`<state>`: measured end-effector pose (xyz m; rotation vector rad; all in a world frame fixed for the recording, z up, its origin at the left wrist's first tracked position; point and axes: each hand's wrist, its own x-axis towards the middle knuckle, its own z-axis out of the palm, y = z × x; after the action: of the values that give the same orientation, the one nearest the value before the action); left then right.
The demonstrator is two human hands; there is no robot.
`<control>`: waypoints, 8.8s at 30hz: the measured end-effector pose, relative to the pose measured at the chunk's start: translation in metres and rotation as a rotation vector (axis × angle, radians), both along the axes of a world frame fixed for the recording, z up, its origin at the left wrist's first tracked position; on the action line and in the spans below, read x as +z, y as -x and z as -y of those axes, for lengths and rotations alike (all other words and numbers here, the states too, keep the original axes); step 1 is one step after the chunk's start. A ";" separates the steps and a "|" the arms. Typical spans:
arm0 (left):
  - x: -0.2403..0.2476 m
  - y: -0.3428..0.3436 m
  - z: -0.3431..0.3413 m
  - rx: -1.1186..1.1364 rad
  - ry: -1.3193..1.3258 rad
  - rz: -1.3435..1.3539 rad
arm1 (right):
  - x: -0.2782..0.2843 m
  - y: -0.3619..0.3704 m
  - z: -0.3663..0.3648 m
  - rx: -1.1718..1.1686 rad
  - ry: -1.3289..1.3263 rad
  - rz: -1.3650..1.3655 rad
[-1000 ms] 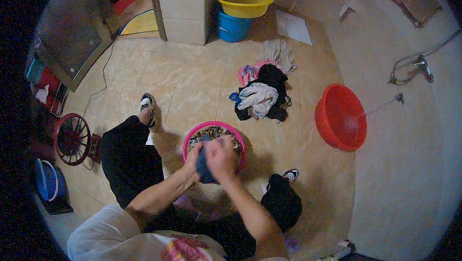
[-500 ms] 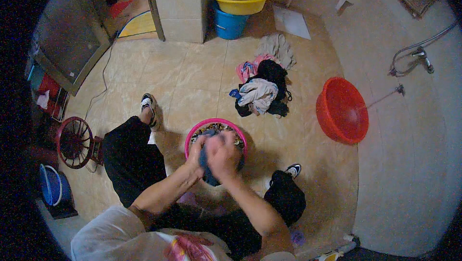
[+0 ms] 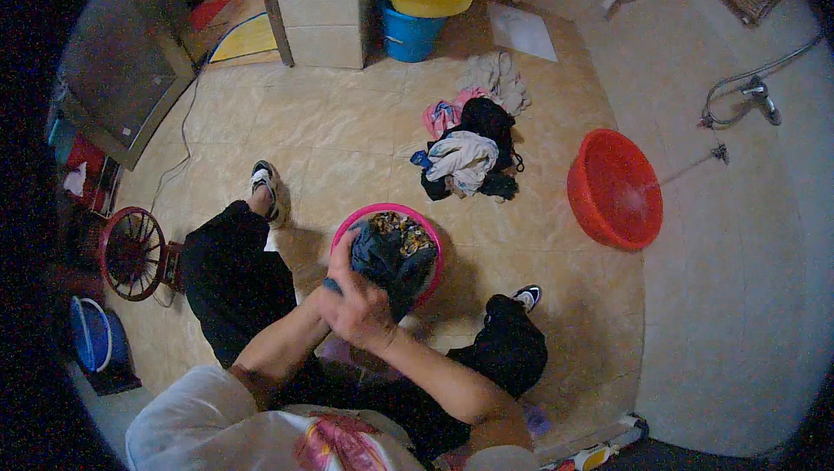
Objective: The person manually washes clothes by hand in a bathroom. They pick up a dark garment from a pink basin, wring it out, and then transfer it to a red basin filled with water. The person proceeds to agitate and scrub the clothes in the red basin under running water.
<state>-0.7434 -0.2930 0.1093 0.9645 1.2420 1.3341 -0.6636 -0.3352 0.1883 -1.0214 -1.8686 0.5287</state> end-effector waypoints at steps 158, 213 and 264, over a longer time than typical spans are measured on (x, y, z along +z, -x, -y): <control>-0.332 -0.480 -0.073 0.058 1.018 0.620 | 0.002 -0.789 -0.121 -0.676 0.993 -0.699; -0.050 -0.478 -0.158 -0.289 0.530 0.201 | -0.226 -0.601 -0.252 0.470 1.134 -1.586; 0.025 -0.617 -0.263 -0.327 0.117 0.300 | -0.020 -0.820 -0.275 -0.638 0.913 -0.583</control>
<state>-0.1268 -0.0301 0.1340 0.8091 0.8811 1.0886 0.1567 -0.0599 0.1681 -1.7149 -0.6729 1.1651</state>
